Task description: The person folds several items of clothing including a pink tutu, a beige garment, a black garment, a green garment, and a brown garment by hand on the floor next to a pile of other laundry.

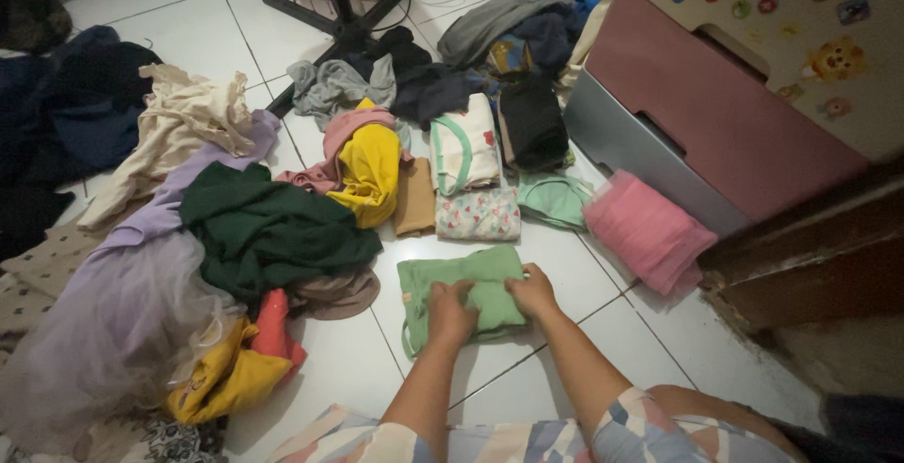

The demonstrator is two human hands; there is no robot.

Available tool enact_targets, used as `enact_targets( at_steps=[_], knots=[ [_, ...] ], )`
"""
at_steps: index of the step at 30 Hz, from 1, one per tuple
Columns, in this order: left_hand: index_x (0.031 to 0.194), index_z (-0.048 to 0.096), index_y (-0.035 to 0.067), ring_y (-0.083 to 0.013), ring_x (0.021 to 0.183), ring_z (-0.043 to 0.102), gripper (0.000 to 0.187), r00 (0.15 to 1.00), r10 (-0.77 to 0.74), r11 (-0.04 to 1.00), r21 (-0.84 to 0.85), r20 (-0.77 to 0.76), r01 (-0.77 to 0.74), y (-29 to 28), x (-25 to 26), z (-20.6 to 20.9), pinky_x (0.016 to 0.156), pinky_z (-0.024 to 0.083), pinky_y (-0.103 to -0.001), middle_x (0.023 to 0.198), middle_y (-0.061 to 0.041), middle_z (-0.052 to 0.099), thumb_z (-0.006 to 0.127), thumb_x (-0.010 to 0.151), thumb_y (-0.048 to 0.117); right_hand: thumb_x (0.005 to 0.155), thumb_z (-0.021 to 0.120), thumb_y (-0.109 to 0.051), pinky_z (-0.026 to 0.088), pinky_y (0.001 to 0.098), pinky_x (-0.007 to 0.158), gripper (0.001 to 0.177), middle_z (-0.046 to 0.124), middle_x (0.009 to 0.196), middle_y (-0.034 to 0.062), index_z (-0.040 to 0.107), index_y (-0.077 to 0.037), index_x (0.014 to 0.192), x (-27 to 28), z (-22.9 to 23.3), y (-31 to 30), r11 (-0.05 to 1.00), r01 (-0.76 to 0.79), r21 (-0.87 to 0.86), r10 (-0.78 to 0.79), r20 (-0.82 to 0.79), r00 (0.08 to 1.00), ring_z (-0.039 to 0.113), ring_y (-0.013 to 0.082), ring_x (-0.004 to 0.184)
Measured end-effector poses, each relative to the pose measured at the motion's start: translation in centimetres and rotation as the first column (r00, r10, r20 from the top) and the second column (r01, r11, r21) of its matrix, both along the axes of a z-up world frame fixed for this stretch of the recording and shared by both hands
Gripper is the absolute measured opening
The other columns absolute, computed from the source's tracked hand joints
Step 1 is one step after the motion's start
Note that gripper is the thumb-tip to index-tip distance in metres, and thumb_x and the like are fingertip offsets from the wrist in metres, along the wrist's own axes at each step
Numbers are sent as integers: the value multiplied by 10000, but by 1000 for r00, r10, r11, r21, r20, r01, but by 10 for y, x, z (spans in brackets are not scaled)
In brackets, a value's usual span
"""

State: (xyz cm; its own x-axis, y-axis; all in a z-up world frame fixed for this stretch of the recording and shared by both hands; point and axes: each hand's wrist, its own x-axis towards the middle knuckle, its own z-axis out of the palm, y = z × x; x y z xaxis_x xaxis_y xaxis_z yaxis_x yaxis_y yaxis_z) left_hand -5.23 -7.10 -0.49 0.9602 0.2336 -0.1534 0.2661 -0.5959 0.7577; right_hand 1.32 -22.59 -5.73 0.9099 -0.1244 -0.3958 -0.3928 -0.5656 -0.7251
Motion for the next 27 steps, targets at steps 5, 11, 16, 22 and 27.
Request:
enact_targets(
  at_steps=[5,11,16,22,27],
  knots=[
    [1097,494,82,-311,929,508,592,996,-94,996,-7,6,94,0,0,-12,782,416,-365,988,-131,511,679,537,40,612,608,-134,496,344,672,514,635,881,157,436,-30,1086,-6,31,18,974,76,213,-89,51,995,627,259,753],
    [1081,544,69,-275,804,519,364,975,79,822,-540,-208,-181,16,25,-76,719,401,-376,872,-108,537,502,782,271,664,634,-166,467,347,724,537,608,918,149,428,-90,1154,-26,76,61,994,-108,-30,112,201,973,593,272,819],
    [959,565,119,-218,754,587,457,817,250,61,-833,-520,-550,46,27,-66,722,458,-366,794,-57,623,277,838,453,655,625,-130,467,328,719,539,585,910,130,440,-81,1159,-53,72,91,947,-304,102,268,270,925,586,245,803],
    [933,521,70,-275,698,534,520,837,135,-45,-847,-530,-529,41,25,-67,687,471,-415,731,-126,524,220,864,488,709,568,-141,480,309,709,429,612,885,112,538,-110,1135,-57,65,92,944,-317,97,282,267,922,589,204,759],
    [1036,517,0,-281,954,530,374,979,-54,-68,-977,-199,-202,24,22,-38,877,414,-399,1007,-169,563,288,888,256,725,662,-216,472,297,708,417,602,960,106,510,-78,1088,-29,55,69,972,-91,218,45,207,977,580,176,825]
  ],
)
